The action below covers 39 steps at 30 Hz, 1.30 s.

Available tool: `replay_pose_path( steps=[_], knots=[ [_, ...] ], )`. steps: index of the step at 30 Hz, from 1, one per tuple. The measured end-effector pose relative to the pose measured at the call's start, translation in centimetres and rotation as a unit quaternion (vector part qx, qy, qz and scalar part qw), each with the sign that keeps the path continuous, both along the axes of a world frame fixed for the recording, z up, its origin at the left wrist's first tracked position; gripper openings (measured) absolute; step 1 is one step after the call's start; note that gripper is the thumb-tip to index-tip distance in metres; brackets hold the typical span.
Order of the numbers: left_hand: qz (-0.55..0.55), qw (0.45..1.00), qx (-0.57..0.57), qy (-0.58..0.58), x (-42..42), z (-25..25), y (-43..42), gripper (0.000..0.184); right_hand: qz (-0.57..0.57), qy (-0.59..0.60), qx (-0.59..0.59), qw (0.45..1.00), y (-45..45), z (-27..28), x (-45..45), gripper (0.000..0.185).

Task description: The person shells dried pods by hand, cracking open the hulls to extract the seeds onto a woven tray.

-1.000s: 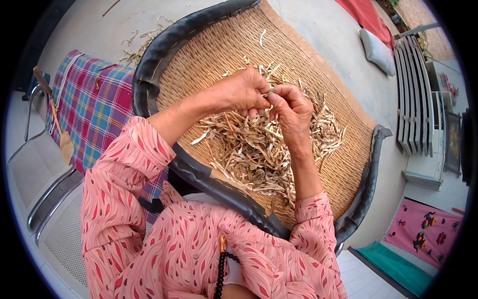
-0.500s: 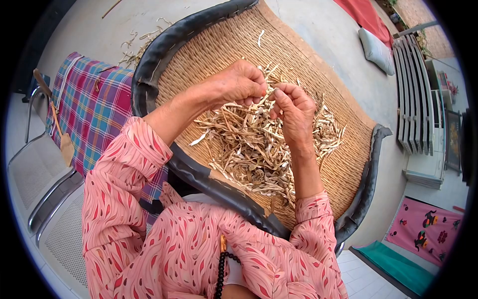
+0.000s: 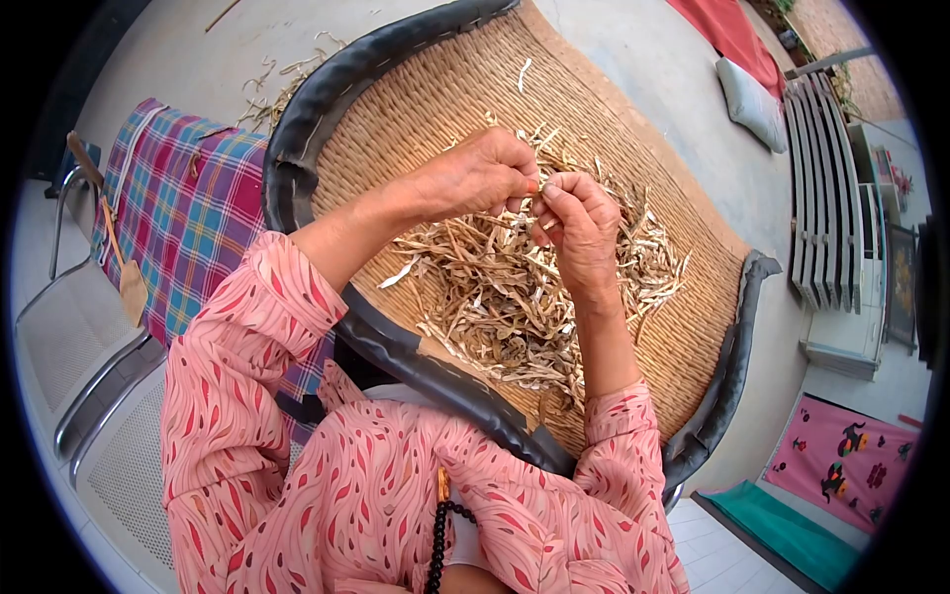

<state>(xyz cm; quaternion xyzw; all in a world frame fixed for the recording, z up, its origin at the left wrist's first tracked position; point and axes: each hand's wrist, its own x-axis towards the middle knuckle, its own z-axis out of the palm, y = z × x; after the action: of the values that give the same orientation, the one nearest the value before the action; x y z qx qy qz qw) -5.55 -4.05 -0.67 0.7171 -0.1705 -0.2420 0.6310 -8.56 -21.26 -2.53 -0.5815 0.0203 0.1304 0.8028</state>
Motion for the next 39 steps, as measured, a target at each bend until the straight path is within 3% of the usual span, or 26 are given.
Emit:
replay_pose_path(
  steps=[4, 10, 13, 16, 20, 21, 23, 25, 28, 37, 39],
  knots=[
    [-0.022, 0.999, -0.008, -0.023, 0.1, -0.1, 0.1, 0.014, 0.036, 0.053, 0.101, 0.993, -0.4, -0.3, 0.2, 0.007],
    [-0.036, 0.998, 0.009, -0.049, 0.2, -0.3, 0.0, 0.014, 0.026, 0.05, 0.082, 0.995, -0.4, -0.1, 0.1, 0.007],
    [-0.011, 0.998, 0.022, -0.053, 0.0, -0.4, -0.1, 0.014, -0.01, -0.013, -0.025, 1.0, 0.2, -0.2, -0.1, 0.009],
    [0.023, 0.991, 0.069, -0.112, -0.2, -0.7, -0.3, 0.014, -0.048, -0.16, -0.255, 0.952, 0.7, -0.5, -0.6, 0.009],
    [0.053, 0.975, 0.089, -0.198, 0.1, -2.4, -0.3, 0.014, -0.05, -0.295, -0.324, 0.897, 1.7, -0.9, -1.2, 0.007],
    [0.064, 0.973, 0.081, -0.206, 0.1, -2.1, -0.4, 0.014, -0.029, -0.211, -0.28, 0.936, 1.6, -1.1, -1.1, 0.008],
    [0.049, 0.992, 0.035, -0.109, 0.0, -1.3, -0.2, 0.014, -0.043, -0.109, -0.156, 0.981, 1.5, -1.0, -0.7, 0.008],
    [0.034, 0.999, -0.002, 0.001, 0.1, -0.7, -0.2, 0.012, -0.058, -0.018, -0.045, 0.997, 1.1, -1.1, -0.2, 0.008],
    [0.034, 0.999, 0.001, 0.028, 0.2, -0.3, -0.2, 0.012, -0.039, 0.024, 0.049, 0.998, 0.3, -1.3, 0.1, 0.007],
    [0.047, 0.998, 0.019, -0.041, 0.0, -0.4, -0.5, 0.007, -0.024, -0.002, 0.077, 0.997, 1.2, -1.1, -0.1, 0.01],
    [0.065, 0.998, -0.002, 0.006, 0.0, -0.4, -0.5, 0.005, -0.024, -0.002, 0.082, 0.996, 1.0, -1.6, -0.1, 0.011]
  ],
)
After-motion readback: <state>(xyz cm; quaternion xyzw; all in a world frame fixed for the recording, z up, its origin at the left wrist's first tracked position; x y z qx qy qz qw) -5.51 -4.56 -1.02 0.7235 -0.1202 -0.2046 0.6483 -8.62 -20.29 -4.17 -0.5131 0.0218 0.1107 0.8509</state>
